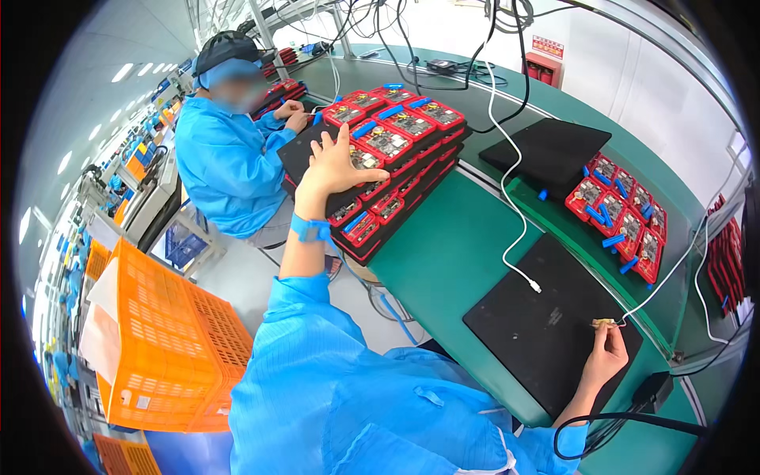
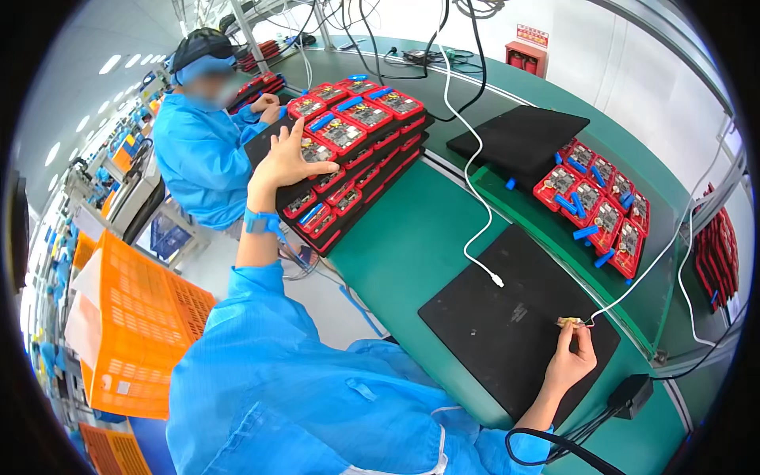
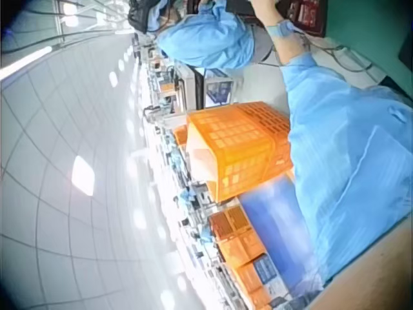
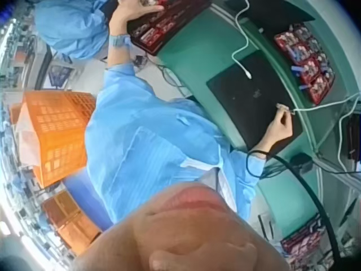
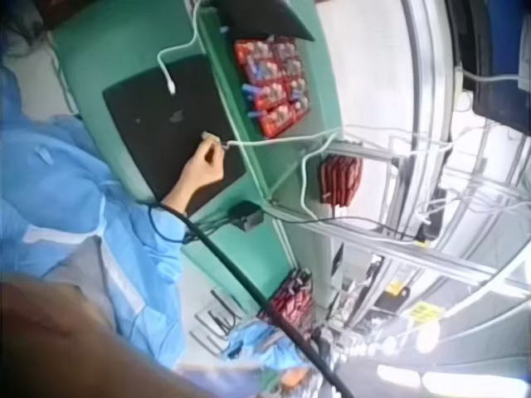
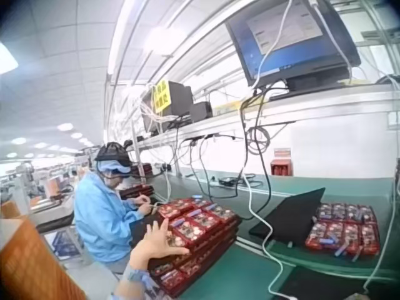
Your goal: The person picks up a circuit board, connects a white cable and a wire connector, and then disconnects them after checking a monitor. They then place the board on a different stack and repeat the process with another board from under a foam sheet.
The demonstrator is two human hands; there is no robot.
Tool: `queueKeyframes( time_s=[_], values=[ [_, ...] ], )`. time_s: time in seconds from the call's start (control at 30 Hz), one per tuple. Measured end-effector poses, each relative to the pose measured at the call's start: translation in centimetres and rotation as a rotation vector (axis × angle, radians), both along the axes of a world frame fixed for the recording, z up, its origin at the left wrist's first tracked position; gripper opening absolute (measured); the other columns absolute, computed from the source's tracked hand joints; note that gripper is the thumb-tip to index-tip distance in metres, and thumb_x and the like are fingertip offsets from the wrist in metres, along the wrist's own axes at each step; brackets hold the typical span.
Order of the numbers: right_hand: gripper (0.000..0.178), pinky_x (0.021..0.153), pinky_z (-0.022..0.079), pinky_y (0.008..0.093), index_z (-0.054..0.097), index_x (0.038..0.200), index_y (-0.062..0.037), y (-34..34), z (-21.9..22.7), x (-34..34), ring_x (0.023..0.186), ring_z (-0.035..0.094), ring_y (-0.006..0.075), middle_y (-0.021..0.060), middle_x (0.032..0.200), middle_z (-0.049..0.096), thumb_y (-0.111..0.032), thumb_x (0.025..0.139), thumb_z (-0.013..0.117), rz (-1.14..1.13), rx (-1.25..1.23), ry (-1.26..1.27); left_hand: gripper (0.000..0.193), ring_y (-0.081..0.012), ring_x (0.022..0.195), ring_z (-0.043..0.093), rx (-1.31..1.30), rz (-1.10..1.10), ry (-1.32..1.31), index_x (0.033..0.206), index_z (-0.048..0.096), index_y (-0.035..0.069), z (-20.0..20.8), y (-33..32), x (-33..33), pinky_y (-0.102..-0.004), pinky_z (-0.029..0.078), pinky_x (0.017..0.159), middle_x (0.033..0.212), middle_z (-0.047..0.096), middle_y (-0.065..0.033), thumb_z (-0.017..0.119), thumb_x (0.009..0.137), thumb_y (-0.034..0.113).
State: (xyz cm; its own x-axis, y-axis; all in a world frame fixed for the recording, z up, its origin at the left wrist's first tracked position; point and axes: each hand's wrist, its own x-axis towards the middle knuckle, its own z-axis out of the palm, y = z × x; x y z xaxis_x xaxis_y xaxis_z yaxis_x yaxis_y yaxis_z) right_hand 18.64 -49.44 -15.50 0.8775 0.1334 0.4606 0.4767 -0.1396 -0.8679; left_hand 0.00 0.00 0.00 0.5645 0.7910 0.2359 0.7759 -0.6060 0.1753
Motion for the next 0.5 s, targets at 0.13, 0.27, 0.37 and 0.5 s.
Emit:
queueKeyframes(
  time_s=[0.13,0.27,0.37,0.5],
  values=[
    [0.013,0.075,0.049,0.0223,0.067,0.100,0.0054,0.9,0.6,-1.1,0.079,0.063,0.0113,0.0079,0.086,0.069,-0.002,0.091,0.061,0.021,0.136,0.053,0.122,-0.0506,0.129,0.033,-0.056,-0.159,-0.096,0.146,0.032,0.006,0.7,0.9,-1.1,-0.0523,0.033,0.105,0.137,0.042,-0.0317,0.082,0.050,0.062],
    [0.014,0.072,0.049,0.0220,0.066,0.100,0.0078,-0.1,0.6,-0.9,0.078,0.064,0.0129,0.0104,0.087,0.069,-0.001,0.090,0.062,-0.019,0.248,0.138,0.111,-0.0461,0.121,0.041,-0.015,-0.186,-0.126,0.143,0.036,0.006,2.3,-4.5,-0.8,-0.0498,0.037,0.102,0.130,0.047,-0.0278,0.082,0.053,0.051],
    [0.022,0.069,0.049,0.0218,0.063,0.106,0.0095,0.1,0.0,-0.4,0.081,0.066,0.0158,0.0145,0.090,0.069,-0.004,0.089,0.064,-0.025,0.392,0.268,0.104,-0.0439,0.123,0.038,0.060,-0.630,-0.311,0.140,0.040,0.008,2.2,-9.0,0.0,-0.0493,0.034,0.104,0.130,0.045,-0.0260,0.082,0.051,0.041],
    [0.021,0.067,0.047,0.0220,0.065,0.105,0.0101,1.4,1.2,-0.2,0.073,0.060,0.0116,0.0134,0.092,0.069,-0.001,0.087,0.064,0.037,0.435,0.302,0.095,-0.0406,0.119,0.040,-0.132,-1.161,-0.105,0.136,0.043,0.007,-2.1,-17.3,6.7,-0.0468,0.036,0.102,0.131,0.043,-0.0226,0.082,0.053,0.031]
  ],
)
